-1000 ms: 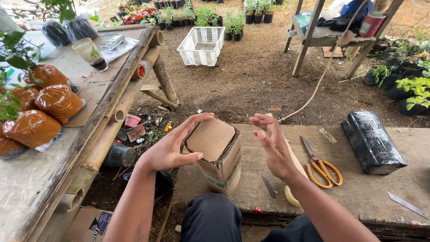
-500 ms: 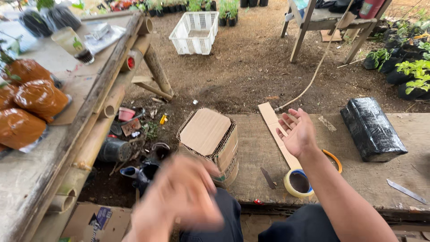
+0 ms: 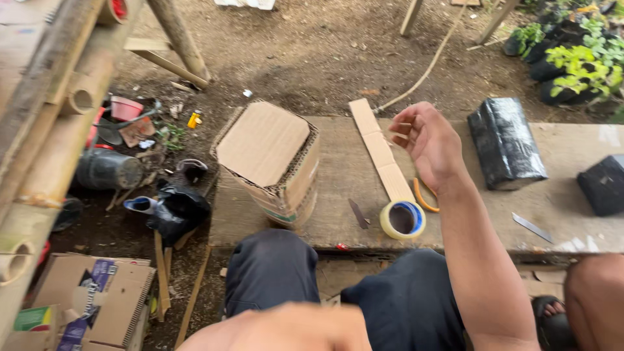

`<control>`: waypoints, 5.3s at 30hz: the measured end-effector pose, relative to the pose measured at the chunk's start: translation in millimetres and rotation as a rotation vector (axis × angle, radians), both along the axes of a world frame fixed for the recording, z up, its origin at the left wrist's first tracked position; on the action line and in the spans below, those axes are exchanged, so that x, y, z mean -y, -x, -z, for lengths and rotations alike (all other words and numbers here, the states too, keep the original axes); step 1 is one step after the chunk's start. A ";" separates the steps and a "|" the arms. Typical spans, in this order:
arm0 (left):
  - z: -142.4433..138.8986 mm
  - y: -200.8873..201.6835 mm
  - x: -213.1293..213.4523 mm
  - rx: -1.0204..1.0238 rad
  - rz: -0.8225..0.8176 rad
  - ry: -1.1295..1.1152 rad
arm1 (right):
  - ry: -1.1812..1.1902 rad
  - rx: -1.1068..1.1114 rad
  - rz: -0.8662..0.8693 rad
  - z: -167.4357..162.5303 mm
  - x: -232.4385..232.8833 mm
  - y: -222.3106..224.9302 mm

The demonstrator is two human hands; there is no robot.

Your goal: The person cuts a piece of cardboard with scissors, places it on top of a cardboard box containing a plant, and secures it with clear tape. The person then tapes the sides of the box to seal it.

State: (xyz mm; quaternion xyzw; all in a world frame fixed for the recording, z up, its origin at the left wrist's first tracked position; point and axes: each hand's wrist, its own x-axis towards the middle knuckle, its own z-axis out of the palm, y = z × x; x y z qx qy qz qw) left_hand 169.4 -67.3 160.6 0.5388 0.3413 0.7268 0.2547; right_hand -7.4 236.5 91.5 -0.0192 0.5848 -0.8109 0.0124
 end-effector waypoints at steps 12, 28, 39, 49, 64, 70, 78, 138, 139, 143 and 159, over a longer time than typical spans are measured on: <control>164.5 19.3 -42.0 0.294 -0.584 0.564 | -1.744 0.044 -0.533 71.7 -31.5 -83.6; 162.9 28.2 -30.2 0.184 -0.854 0.311 | -0.240 0.075 -0.554 44.4 -28.0 -103.5; 173.2 14.3 -34.3 0.433 -0.848 0.467 | -0.348 0.312 -0.691 61.1 -13.7 -119.0; 158.5 10.1 -37.1 0.204 -0.906 0.522 | -0.815 0.163 -0.739 44.5 3.9 -124.8; 151.6 14.7 -36.6 0.263 -0.996 0.498 | -0.887 0.116 -0.773 17.9 20.1 -127.3; 144.6 10.1 -34.9 0.108 -0.997 0.559 | -0.953 0.034 -0.794 16.0 22.7 -126.5; 150.9 10.7 -36.6 0.133 -1.025 0.483 | -1.013 0.085 -0.748 16.1 24.2 -128.1; 158.3 21.5 -37.5 0.022 -0.744 0.571 | -0.951 -0.103 -0.521 2.5 21.6 -133.9; 158.7 21.6 -37.4 0.038 -0.730 0.571 | -0.952 -0.115 -0.514 2.4 21.6 -134.5; 159.4 20.3 -37.6 0.021 -0.710 0.594 | -0.954 -0.057 -0.552 1.2 22.3 -134.9; 160.4 21.2 -37.6 0.001 -0.740 0.550 | -0.933 -0.018 -0.549 1.4 22.2 -134.9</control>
